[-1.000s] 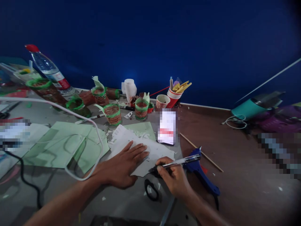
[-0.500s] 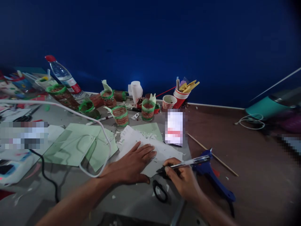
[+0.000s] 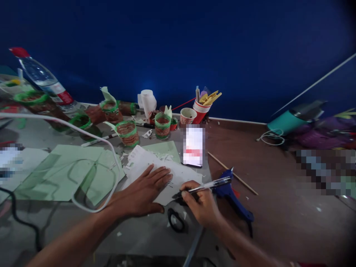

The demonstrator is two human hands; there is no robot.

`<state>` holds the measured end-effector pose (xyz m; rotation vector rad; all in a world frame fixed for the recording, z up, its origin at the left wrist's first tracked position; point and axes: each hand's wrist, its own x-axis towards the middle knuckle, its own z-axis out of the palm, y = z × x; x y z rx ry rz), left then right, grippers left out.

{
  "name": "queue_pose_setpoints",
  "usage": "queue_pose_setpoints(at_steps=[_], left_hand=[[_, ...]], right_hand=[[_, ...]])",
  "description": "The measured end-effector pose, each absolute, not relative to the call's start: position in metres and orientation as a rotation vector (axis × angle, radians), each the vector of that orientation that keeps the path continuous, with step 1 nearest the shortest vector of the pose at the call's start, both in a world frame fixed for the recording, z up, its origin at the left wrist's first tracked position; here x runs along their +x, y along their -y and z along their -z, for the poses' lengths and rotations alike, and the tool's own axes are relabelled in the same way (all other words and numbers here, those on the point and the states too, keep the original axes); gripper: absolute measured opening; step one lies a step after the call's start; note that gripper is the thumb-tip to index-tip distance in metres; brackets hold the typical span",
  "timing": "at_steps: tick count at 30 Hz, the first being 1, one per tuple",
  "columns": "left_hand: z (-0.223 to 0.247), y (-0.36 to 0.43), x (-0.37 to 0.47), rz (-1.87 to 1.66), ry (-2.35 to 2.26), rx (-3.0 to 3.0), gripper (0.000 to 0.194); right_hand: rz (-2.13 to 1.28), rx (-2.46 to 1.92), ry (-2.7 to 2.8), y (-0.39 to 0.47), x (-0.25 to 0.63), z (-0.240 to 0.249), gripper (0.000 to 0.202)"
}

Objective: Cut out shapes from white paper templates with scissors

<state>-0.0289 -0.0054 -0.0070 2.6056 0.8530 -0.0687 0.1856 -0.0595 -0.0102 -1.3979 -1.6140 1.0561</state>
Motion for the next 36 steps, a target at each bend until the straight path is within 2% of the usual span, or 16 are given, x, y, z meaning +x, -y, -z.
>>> queue_pose_setpoints(at_steps=[36], left_hand=[[0.0039,0.0052,-0.0264,0.081,-0.872,2.564,0.092]], right_hand=[[-0.966,-1.364,1.703,0.0574,0.1832,0.0098,0.011]])
